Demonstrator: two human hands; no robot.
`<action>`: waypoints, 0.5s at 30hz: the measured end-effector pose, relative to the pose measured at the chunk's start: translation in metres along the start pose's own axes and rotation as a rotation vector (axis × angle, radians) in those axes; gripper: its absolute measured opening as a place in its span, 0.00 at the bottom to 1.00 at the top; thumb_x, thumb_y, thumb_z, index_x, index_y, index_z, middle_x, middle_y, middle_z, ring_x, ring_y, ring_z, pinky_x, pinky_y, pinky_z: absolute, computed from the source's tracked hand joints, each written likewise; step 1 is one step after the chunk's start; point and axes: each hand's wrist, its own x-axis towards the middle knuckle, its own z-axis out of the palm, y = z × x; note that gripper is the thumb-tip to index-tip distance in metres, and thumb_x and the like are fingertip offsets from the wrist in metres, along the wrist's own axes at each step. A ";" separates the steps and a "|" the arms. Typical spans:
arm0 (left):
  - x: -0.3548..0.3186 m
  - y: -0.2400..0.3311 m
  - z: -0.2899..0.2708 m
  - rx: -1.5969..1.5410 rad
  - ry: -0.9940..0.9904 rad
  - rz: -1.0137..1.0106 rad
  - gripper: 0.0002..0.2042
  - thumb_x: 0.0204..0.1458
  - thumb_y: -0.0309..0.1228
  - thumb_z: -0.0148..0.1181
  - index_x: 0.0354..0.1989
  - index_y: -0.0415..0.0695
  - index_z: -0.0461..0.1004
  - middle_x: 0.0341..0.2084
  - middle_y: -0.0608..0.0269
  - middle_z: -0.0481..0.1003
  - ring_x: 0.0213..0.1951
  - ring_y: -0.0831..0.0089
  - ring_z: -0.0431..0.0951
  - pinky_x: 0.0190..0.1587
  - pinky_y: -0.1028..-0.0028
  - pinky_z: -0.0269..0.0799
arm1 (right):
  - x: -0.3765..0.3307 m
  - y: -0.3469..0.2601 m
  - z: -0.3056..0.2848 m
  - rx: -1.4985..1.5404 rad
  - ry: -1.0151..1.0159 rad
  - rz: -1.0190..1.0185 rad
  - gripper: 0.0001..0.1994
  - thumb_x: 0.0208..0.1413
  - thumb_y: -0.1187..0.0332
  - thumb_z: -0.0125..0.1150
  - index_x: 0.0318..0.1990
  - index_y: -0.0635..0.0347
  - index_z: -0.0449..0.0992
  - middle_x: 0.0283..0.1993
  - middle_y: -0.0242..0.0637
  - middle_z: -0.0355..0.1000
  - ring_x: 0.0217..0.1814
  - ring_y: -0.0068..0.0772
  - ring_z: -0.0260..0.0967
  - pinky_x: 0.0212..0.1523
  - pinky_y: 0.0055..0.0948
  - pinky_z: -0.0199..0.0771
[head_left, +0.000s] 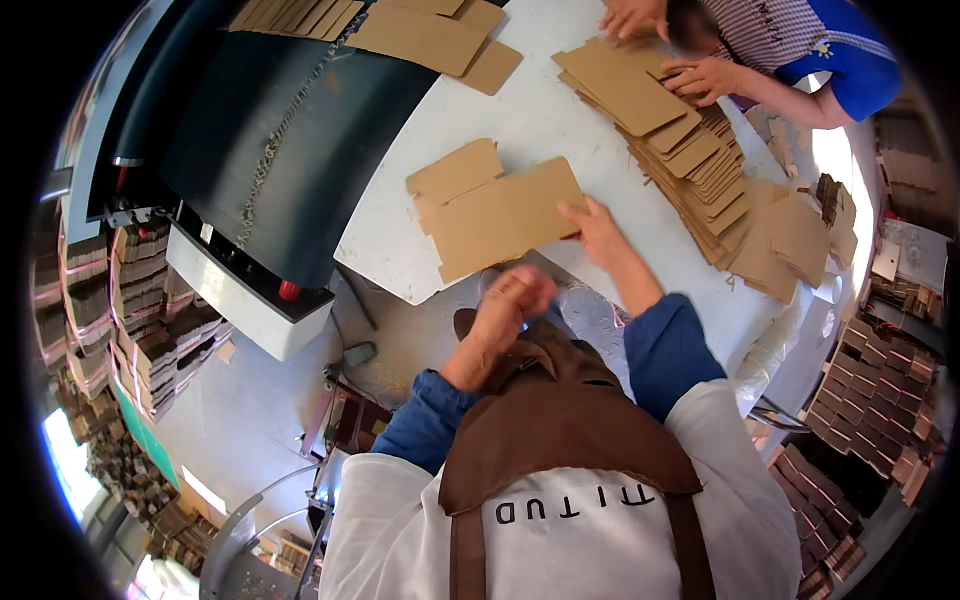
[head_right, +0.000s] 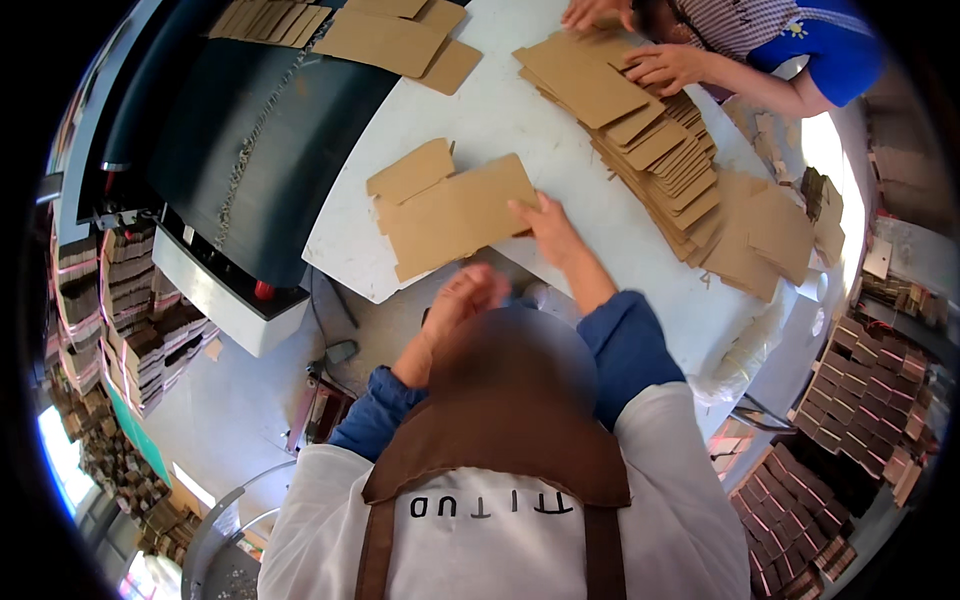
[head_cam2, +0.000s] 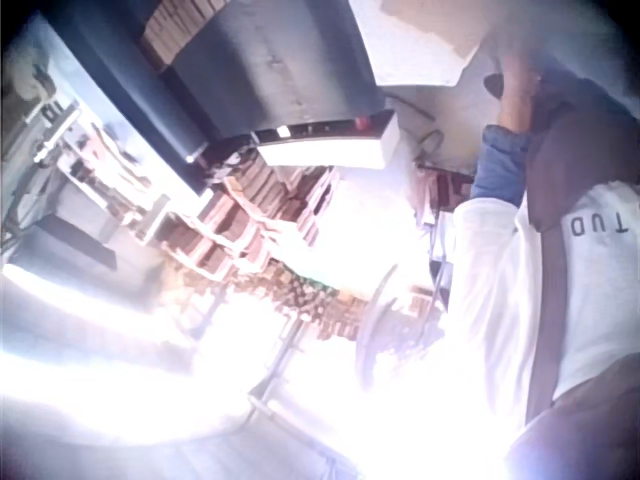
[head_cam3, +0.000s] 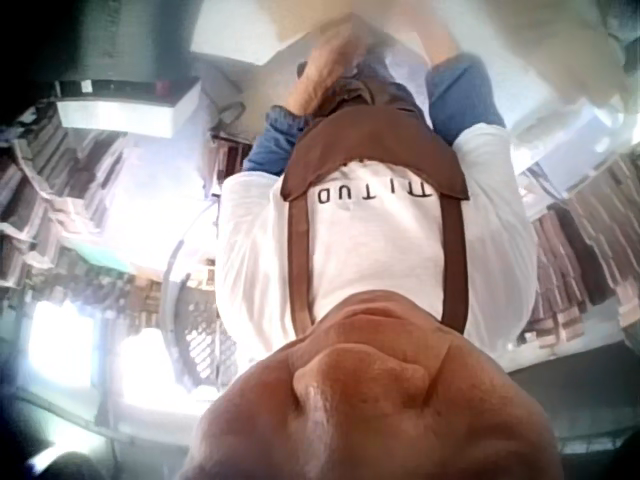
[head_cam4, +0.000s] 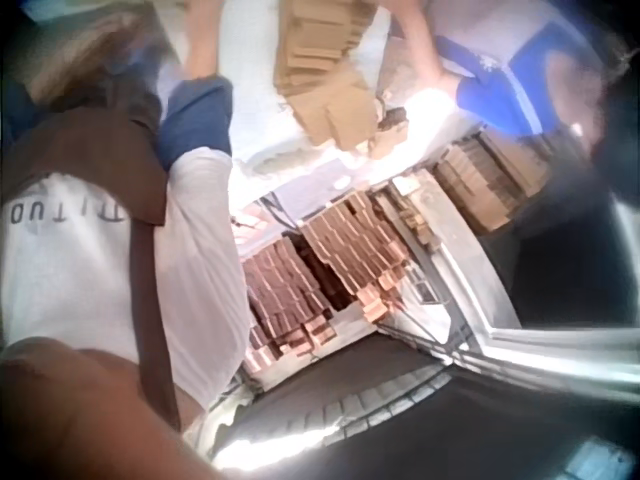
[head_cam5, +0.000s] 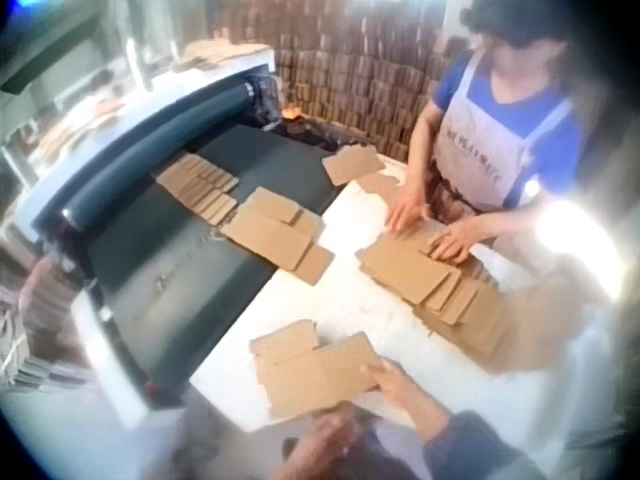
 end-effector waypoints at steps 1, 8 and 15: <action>-0.009 0.000 0.001 0.183 -0.072 -0.093 0.09 0.62 0.30 0.53 0.47 0.42 0.70 0.42 0.61 0.77 0.42 0.70 0.79 0.44 0.71 0.77 | 0.014 -0.017 -0.013 -0.099 -0.099 0.038 0.22 0.57 0.60 0.63 0.54 0.62 0.69 0.44 0.32 0.73 0.42 0.24 0.72 0.40 0.27 0.75; 0.032 0.112 -0.008 1.347 0.157 0.774 0.11 0.55 0.23 0.58 0.47 0.39 0.73 0.33 0.57 0.78 0.32 0.68 0.77 0.39 0.72 0.73 | 0.098 -0.094 -0.048 -1.472 0.007 -0.351 0.27 0.49 0.64 0.66 0.57 0.60 0.67 0.52 0.42 0.71 0.52 0.40 0.70 0.52 0.38 0.70; 0.151 0.162 -0.023 1.943 0.077 1.036 0.23 0.51 0.29 0.60 0.57 0.48 0.67 0.56 0.55 0.68 0.59 0.54 0.65 0.58 0.57 0.60 | 0.070 0.000 0.008 -1.481 0.321 -0.780 0.28 0.53 0.60 0.62 0.62 0.52 0.64 0.68 0.39 0.55 0.71 0.45 0.49 0.65 0.51 0.53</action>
